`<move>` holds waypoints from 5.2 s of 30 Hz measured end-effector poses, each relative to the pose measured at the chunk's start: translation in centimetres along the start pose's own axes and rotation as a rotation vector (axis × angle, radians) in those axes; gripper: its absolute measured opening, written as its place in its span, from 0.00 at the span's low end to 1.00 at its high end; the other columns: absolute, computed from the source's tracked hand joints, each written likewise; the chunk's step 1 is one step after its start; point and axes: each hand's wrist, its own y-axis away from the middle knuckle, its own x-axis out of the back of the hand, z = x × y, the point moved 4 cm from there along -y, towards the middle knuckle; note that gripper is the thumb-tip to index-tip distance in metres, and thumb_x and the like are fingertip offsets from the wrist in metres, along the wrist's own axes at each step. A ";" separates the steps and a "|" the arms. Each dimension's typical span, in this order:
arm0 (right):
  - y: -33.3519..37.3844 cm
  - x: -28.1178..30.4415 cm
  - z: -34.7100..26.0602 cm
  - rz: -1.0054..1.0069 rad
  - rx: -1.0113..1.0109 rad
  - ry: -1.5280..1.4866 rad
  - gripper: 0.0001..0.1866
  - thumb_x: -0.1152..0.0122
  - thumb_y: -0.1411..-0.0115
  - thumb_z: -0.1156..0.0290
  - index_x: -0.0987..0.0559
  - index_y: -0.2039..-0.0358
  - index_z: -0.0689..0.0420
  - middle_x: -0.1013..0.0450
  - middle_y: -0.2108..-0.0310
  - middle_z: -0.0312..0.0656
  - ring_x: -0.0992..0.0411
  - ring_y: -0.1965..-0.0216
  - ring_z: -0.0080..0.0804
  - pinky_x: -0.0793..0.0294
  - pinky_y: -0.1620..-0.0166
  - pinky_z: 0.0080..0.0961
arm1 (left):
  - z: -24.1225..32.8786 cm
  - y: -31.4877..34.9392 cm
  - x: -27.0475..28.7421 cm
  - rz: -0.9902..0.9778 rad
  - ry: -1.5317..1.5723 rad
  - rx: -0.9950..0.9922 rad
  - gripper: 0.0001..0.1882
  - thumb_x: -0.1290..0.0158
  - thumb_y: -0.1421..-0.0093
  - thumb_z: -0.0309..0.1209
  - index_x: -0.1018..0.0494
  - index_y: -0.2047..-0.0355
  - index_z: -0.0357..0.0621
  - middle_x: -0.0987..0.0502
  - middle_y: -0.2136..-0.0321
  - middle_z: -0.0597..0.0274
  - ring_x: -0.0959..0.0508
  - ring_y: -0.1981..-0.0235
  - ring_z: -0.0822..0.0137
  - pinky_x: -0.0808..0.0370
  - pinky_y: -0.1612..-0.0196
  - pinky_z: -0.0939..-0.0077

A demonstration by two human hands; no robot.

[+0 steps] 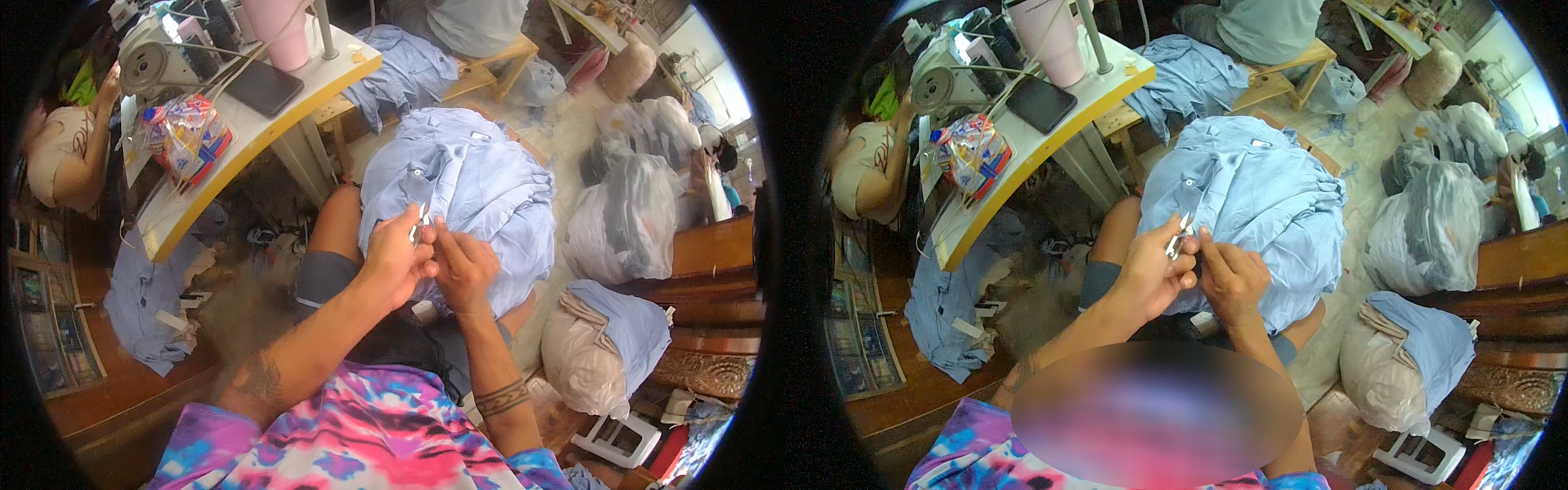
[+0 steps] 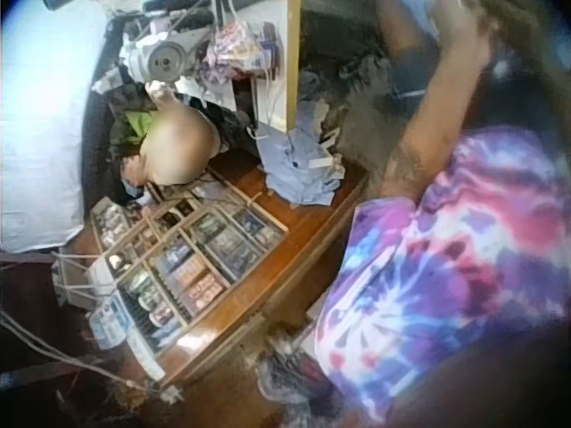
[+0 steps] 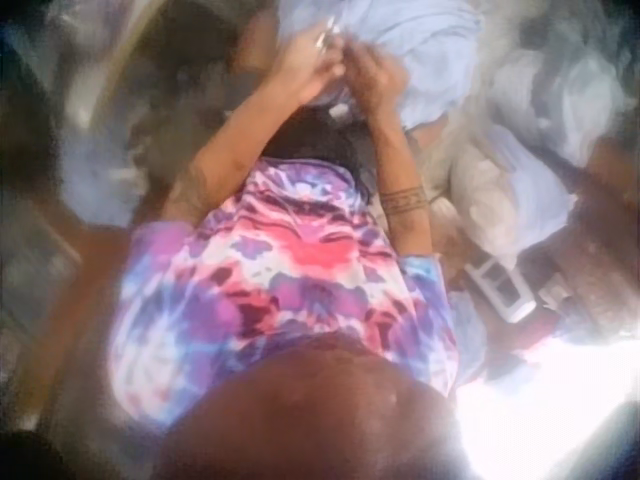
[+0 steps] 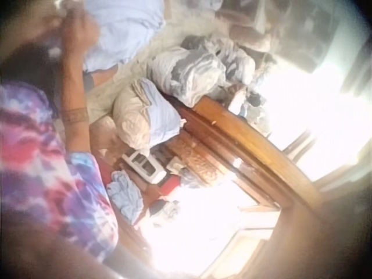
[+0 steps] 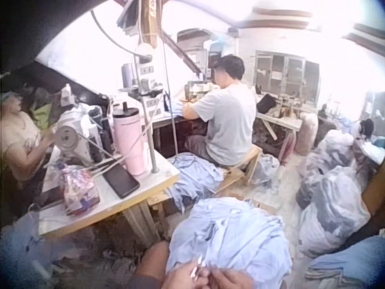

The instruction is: The person uses small shears to cut and remove loose threads from light blue shirts, handling each garment to clear the collar and seams.

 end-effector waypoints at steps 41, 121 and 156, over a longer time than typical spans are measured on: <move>-8.7 4.7 2.4 -0.314 -0.365 -0.787 0.23 0.41 0.37 0.67 0.23 0.43 0.64 0.25 0.44 0.52 0.37 0.35 0.48 0.44 0.31 0.41 | 1.8 2.3 -1.8 -0.271 -0.695 -0.479 0.28 0.56 0.25 0.42 0.33 0.35 0.31 0.27 0.70 0.67 0.38 0.83 0.82 0.32 0.81 0.80; -0.9 0.8 4.3 -0.753 -0.894 -1.065 0.16 0.25 0.44 0.80 0.20 0.55 0.64 0.21 0.60 0.35 0.26 0.58 0.18 0.25 0.54 0.19 | 6.8 1.1 -0.2 -0.213 -0.139 -0.263 0.19 0.55 0.25 0.43 0.24 0.50 0.42 0.34 0.76 0.74 0.45 0.88 0.85 0.48 0.88 0.86; -1.8 3.9 3.1 -0.616 -0.826 -1.045 0.08 0.32 0.37 0.75 0.16 0.58 0.65 0.19 0.63 0.35 0.25 0.60 0.18 0.26 0.55 0.19 | 2.7 -0.3 -1.8 -0.477 -0.941 -0.437 0.10 0.40 0.35 0.29 0.18 0.58 0.35 0.24 0.73 0.75 0.32 0.72 0.84 0.34 0.70 0.86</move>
